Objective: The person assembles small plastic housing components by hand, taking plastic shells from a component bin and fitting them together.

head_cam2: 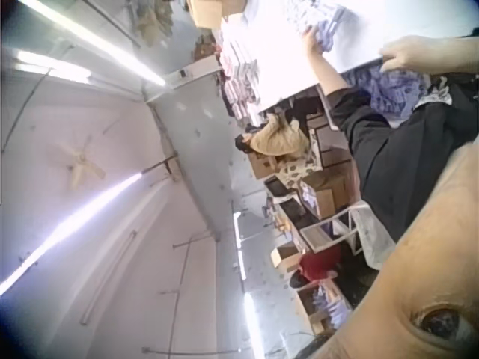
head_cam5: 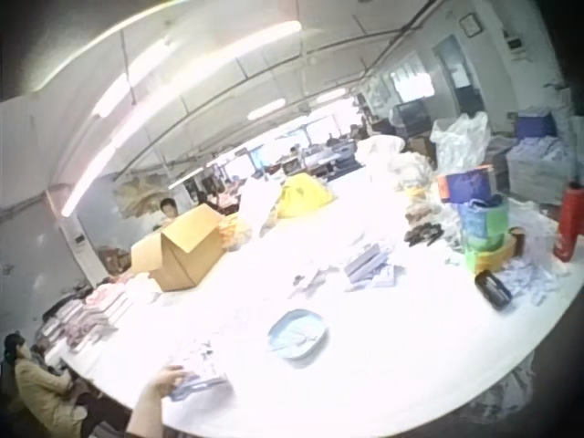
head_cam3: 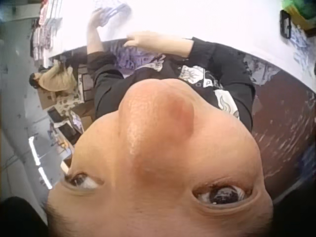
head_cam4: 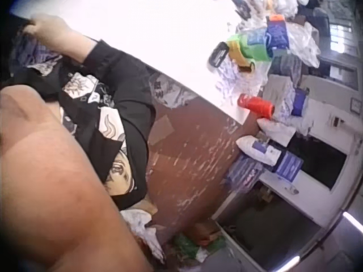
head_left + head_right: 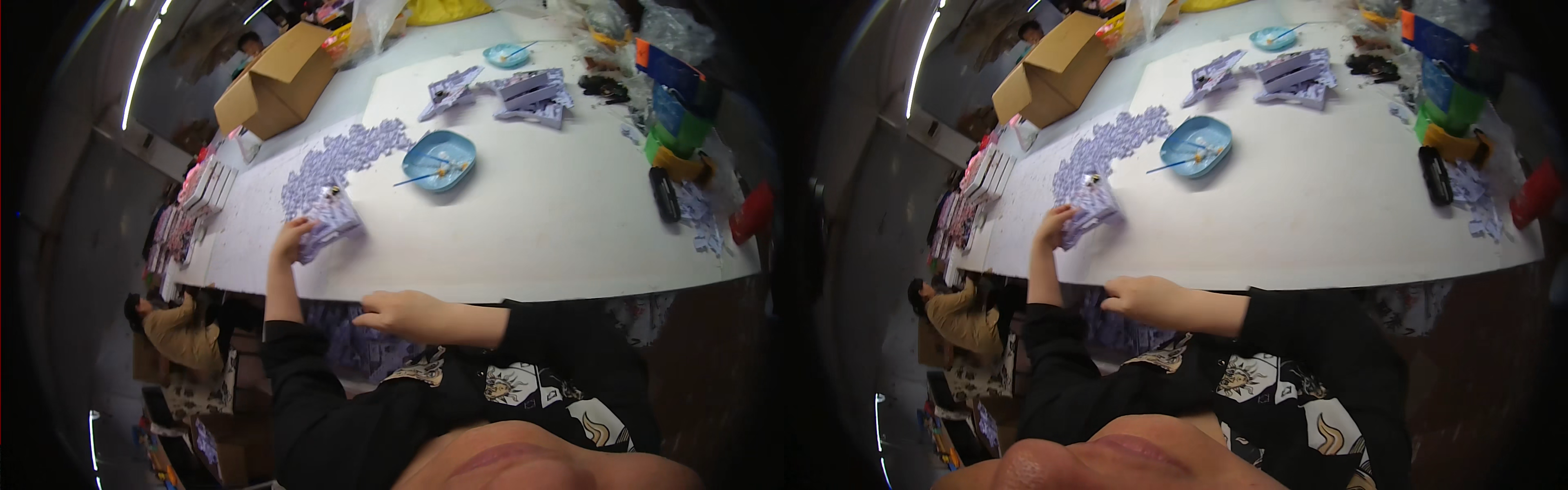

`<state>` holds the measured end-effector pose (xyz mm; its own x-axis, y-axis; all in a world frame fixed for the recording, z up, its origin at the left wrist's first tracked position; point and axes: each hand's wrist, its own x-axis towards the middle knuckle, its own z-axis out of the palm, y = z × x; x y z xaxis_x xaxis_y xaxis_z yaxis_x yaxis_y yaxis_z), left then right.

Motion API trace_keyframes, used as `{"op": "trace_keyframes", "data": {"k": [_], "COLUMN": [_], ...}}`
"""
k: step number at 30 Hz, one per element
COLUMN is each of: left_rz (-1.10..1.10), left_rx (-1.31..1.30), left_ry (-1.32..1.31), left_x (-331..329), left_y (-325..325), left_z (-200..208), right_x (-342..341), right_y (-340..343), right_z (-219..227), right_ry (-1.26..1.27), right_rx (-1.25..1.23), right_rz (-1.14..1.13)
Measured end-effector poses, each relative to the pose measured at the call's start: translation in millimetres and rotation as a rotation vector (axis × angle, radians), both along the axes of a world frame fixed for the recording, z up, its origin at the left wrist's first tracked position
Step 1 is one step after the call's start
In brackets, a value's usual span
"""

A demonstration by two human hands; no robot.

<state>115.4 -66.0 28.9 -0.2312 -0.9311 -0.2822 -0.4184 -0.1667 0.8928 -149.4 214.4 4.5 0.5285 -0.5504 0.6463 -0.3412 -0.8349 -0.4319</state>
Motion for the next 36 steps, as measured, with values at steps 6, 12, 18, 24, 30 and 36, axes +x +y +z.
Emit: {"op": "trace_keyframes", "data": {"k": [6,12,18,24,30,36], "left_rz": [0.189,-0.221,-0.713,-0.584,-0.422,-0.451], "left_rx": [-0.884,-1.273,-1.57,-1.79,-1.745,-1.488], "left_ry": [-0.371,0.09,0.382,0.281,0.181,0.108], "left_x": [-46.0,-207.4,-276.3,-287.5,-306.2,-322.7], "left_y": [-9.0,180.9,237.9,223.0,172.6,148.5], "left_z": [-65.2,9.7,18.6,26.4,32.0,1.3], "right_x": [-94.6,-127.5,-94.7,-104.9,-148.8,-193.3], "right_y": [62.1,20.9,-27.6,38.2,3.9,-53.7], "right_z": [-0.3,-2.5,-83.4,16.0,27.7,-12.5], "right_ry": [-0.363,-1.198,-1.491,-1.187,-1.177,-0.941], "right_rx": [0.38,0.768,0.75,0.944,0.829,0.511], "right_rz": [-0.359,-0.426,0.127,-0.08,0.059,-0.191]}}
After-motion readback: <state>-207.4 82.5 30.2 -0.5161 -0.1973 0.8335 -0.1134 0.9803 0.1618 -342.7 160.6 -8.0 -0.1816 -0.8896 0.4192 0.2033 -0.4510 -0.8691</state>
